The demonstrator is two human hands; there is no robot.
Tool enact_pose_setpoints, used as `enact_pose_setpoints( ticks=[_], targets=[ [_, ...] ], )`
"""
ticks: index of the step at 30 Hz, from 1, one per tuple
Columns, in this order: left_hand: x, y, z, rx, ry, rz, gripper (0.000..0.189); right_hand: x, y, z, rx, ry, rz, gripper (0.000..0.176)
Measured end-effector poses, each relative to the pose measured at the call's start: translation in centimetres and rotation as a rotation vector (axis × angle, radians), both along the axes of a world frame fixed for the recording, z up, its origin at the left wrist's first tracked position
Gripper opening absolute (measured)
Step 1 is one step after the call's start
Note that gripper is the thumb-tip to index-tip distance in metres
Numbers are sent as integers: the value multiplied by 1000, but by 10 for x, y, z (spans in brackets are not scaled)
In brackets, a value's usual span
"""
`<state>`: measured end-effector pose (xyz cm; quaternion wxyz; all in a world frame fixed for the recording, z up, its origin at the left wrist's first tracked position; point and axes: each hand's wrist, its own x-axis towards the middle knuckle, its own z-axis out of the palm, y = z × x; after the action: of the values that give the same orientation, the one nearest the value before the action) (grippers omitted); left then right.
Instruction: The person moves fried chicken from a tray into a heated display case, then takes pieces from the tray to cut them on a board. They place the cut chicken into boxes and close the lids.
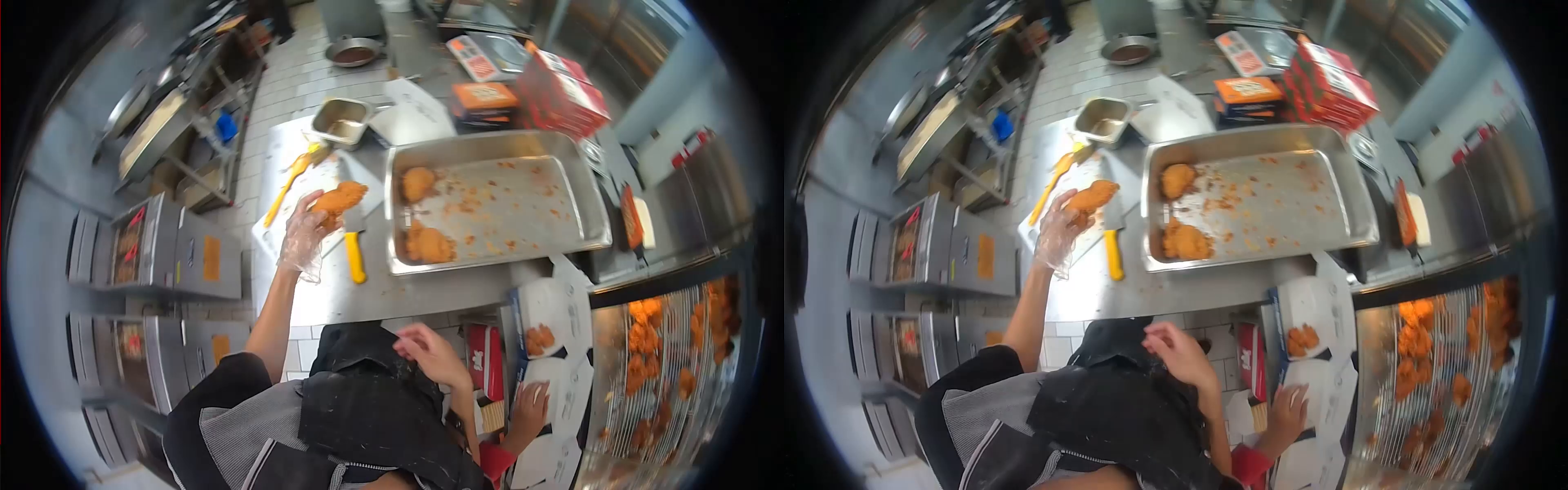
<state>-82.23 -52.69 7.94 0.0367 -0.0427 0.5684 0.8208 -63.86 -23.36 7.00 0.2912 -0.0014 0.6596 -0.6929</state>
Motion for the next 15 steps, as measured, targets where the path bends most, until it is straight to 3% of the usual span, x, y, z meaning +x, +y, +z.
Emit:
enact_pose_setpoints(
  ticks=[1, 3, 4, 5, 6, 7, 8, 9, 11, 13, 14, 15],
  targets=[
    [4, -21, -19, -8, -1, 36, 51, -18, -27, 5, 12, 41, 74, 29],
    [5, -58, -71, -199, 93, 313, 51, -53, -84, -23, 208, 248, 107, 32],
    [0, -67, -90, -142, 71, 335, 49, -70, -113, -42, 403, 407, 41, 34],
    [-6, -70, -109, -359, 155, 370, 45, -88, -136, -59, 599, 571, -31, 35],
    [-7, -73, -119, -533, 138, 341, 44, -105, -153, -68, 612, 582, -18, 35],
    [-4, -72, -127, -703, 119, 307, 42, -121, -166, -75, 802, 643, -80, 37],
    [-2, -73, -132, -681, 121, 314, 42, -137, -178, -81, 992, 704, -148, 38],
    [1, -73, -138, -789, 189, 375, 40, -150, -184, -94, 1012, 716, -139, 38],
    [9, -75, -137, -881, 224, 444, 39, -160, -187, -119, 1063, 465, -117, 47],
    [30, -80, -117, -733, 138, 233, 39, -140, -176, -107, 1065, 537, -56, 45],
    [33, -88, -146, -906, 270, 273, 40, -132, -173, -92, 1040, 619, -30, 44],
    [37, -90, -148, -889, 246, 279, 40, -124, -170, -78, 1056, 611, -4, 44]
  ],
)
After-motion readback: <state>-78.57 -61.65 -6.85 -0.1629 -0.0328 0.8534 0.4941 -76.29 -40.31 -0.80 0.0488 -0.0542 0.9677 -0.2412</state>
